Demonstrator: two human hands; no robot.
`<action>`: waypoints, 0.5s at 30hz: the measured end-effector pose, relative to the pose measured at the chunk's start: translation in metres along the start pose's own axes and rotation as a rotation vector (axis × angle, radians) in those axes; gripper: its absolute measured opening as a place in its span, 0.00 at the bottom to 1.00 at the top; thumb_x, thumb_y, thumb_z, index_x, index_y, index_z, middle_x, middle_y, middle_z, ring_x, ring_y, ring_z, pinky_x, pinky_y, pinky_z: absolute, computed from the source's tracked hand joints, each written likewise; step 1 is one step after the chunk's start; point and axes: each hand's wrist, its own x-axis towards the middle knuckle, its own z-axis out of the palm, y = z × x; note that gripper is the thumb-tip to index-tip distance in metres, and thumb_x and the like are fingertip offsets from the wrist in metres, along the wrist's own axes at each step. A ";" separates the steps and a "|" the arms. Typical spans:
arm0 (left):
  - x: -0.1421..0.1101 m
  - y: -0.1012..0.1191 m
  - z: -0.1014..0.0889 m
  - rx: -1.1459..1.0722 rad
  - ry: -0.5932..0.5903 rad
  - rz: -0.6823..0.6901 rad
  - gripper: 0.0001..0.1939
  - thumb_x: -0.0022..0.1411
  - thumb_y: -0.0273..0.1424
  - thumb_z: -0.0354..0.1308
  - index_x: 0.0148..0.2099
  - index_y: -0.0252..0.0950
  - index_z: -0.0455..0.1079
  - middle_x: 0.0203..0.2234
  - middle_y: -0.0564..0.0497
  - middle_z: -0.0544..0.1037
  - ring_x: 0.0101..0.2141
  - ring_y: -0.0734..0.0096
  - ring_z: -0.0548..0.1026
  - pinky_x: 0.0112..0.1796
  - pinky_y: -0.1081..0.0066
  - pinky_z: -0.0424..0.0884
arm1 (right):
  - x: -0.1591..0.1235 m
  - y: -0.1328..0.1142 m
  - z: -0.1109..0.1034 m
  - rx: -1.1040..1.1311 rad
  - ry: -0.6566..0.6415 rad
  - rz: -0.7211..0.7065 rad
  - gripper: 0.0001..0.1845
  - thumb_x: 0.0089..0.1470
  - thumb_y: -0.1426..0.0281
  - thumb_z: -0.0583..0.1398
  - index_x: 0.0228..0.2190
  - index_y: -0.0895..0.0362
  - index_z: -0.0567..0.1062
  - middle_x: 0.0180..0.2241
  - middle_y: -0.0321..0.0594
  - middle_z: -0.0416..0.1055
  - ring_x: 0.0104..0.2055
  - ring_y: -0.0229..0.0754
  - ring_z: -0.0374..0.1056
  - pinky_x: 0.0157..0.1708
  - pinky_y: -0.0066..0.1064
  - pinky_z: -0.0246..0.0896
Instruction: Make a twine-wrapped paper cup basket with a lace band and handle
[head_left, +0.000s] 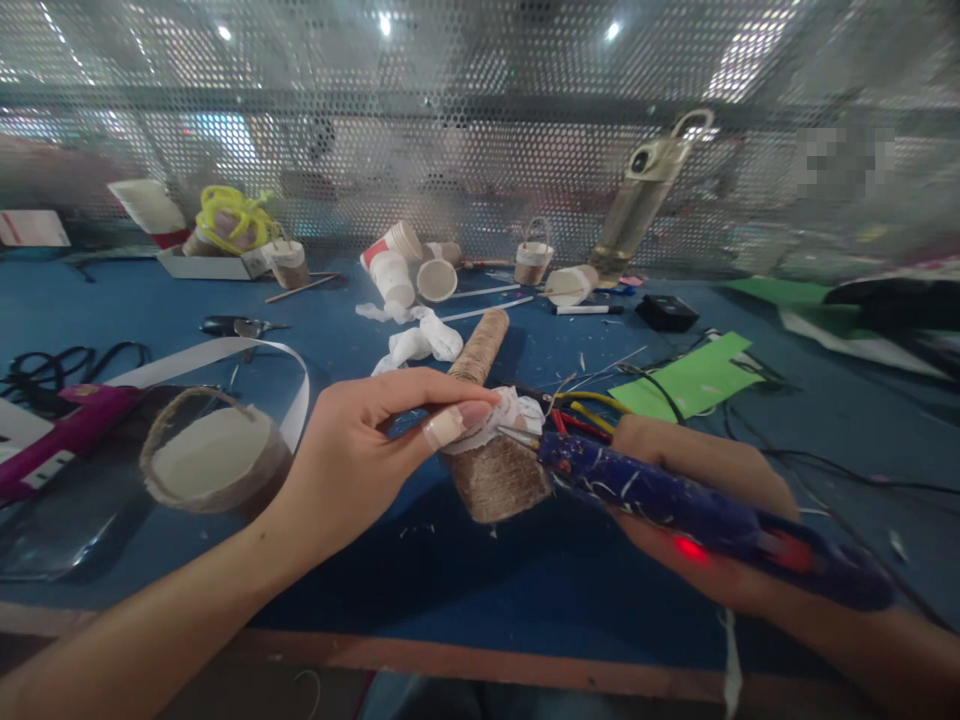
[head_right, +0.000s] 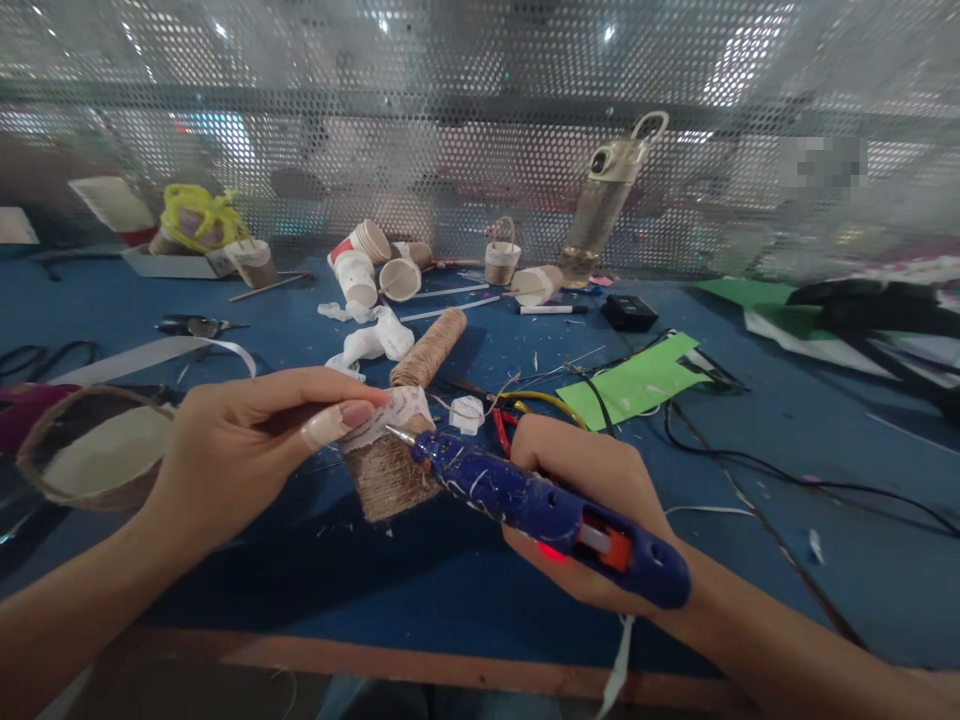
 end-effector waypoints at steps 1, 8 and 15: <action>0.000 0.000 0.000 0.003 -0.001 0.004 0.05 0.63 0.32 0.65 0.39 0.44 0.83 0.37 0.56 0.86 0.38 0.69 0.83 0.42 0.77 0.79 | 0.000 0.000 0.000 0.003 -0.002 -0.001 0.09 0.49 0.74 0.60 0.25 0.52 0.65 0.22 0.30 0.65 0.21 0.36 0.60 0.20 0.30 0.54; 0.001 0.002 -0.001 0.023 0.041 -0.028 0.06 0.63 0.31 0.64 0.40 0.43 0.83 0.36 0.56 0.87 0.37 0.68 0.83 0.40 0.76 0.79 | 0.000 -0.003 -0.002 0.054 0.023 0.002 0.08 0.50 0.74 0.60 0.24 0.53 0.65 0.22 0.30 0.64 0.21 0.35 0.59 0.20 0.29 0.53; 0.001 0.003 0.000 -0.017 0.039 -0.047 0.05 0.62 0.31 0.65 0.40 0.43 0.83 0.35 0.57 0.87 0.37 0.69 0.83 0.39 0.79 0.79 | -0.002 -0.003 -0.001 0.039 0.029 0.015 0.08 0.51 0.74 0.60 0.25 0.53 0.65 0.23 0.30 0.65 0.22 0.36 0.60 0.21 0.30 0.53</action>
